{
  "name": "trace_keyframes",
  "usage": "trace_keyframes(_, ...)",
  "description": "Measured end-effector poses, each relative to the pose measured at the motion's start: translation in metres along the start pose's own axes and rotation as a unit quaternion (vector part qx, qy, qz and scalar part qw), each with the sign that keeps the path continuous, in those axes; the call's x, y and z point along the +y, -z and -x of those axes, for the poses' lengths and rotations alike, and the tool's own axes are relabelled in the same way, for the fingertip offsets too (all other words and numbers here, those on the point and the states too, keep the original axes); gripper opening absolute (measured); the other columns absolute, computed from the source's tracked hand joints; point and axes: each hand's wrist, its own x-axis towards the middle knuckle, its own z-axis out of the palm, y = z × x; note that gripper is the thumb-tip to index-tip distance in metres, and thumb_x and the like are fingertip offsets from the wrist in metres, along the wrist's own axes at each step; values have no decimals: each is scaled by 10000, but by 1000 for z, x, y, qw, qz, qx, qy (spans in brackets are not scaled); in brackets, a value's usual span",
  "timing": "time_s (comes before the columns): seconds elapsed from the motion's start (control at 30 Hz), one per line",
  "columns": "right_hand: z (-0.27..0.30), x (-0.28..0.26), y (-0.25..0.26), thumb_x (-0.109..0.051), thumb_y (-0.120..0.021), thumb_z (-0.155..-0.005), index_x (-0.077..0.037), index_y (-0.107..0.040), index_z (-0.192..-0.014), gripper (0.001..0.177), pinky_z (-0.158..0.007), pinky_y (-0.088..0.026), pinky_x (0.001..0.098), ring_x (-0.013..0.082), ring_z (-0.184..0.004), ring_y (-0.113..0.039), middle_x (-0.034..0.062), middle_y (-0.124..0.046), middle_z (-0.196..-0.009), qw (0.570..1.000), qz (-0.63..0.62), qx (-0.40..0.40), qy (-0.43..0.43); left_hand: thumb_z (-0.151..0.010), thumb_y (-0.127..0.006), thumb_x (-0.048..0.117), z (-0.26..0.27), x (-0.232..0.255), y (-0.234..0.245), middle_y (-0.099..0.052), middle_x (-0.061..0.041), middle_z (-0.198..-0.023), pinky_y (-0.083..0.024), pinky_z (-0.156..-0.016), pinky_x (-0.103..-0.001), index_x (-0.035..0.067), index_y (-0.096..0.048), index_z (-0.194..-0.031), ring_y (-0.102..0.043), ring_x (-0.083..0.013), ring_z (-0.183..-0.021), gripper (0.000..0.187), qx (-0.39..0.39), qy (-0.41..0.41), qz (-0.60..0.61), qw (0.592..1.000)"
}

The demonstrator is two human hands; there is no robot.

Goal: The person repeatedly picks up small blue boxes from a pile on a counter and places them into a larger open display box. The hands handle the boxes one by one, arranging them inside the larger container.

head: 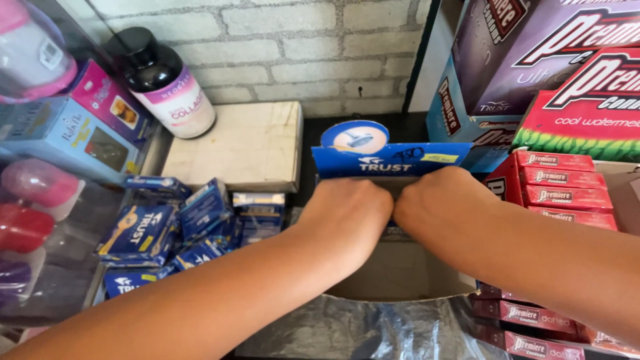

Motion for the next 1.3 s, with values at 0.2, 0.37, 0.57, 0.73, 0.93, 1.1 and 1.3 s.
trace_keyframes(0.2, 4, 7, -1, -124, -680, -791, -130, -749, -836, 83, -669, -596, 421, 290, -811, -736, 107, -733, -873, 999, -25, 28, -1, -772, -636, 86, 0, -3, 3, -716, -176, -698, -551, -568, -458, 87, -719, -637, -723, -340, -673, 159, 45, -13, 3, 999)
trace_keyframes(0.37, 27, 12, 12, -106, -661, -772, -118, -732, -898, 145, -700, -590, 416, 298, -870, -720, 91, -709, -946, 994, -59, 94, 5, -770, -642, 92, 6, -1, 18, -696, -154, -652, -541, -534, -447, 96, -706, -645, -709, -322, -626, 141, 78, -33, -25, 996)
trace_keyframes(0.57, 55, 10, 11, -234, -663, -798, -164, -730, -950, 180, -729, -564, 408, 259, -909, -699, 13, -683, -928, 980, -99, 174, 7, -742, -677, 142, 33, 10, 41, -689, -98, -662, -496, -680, -433, 113, -705, -639, -685, -284, -718, 111, 139, -69, -57, 986)
trace_keyframes(0.73, 88, -9, 30, -363, -636, -863, -190, -727, -978, 226, -706, -557, 399, 225, -850, -693, -23, -665, -946, 979, -101, 177, -10, -776, -733, 242, 61, 25, 61, -683, -44, -706, -424, -728, -430, 124, -738, -677, -618, -269, -800, 154, 156, -70, -36, 985)
trace_keyframes(0.93, 115, -42, 28, -446, -692, -816, -186, -746, -935, 290, -620, -540, 380, 205, -777, -688, -47, -663, -845, 953, -134, 272, -31, -838, -747, 218, 105, 34, 71, -683, 6, -826, -405, -811, -412, 149, -759, -752, -605, -232, -904, 111, 222, -88, -7, 971)
trace_keyframes(1.1, 128, -76, 39, -396, -746, -795, -146, -752, -921, 280, -623, -537, 368, 207, -778, -695, -29, -689, -872, 924, -149, 353, 3, -881, -748, 223, 140, 50, 81, -673, 12, -864, -386, -853, -411, 152, -765, -834, -614, -212, -936, 86, 279, -89, 44, 955)
trace_keyframes(1.3, 133, -114, 48, -320, -800, -804, -114, -757, -946, 254, -648, -538, 335, 199, -818, -706, -15, -722, -953, 888, -208, 407, 53, -942, -740, 221, 200, 64, 80, -678, 7, -954, -406, -902, -410, 129, -748, -939, -605, -223, -953, 92, 301, -46, 96, 947)
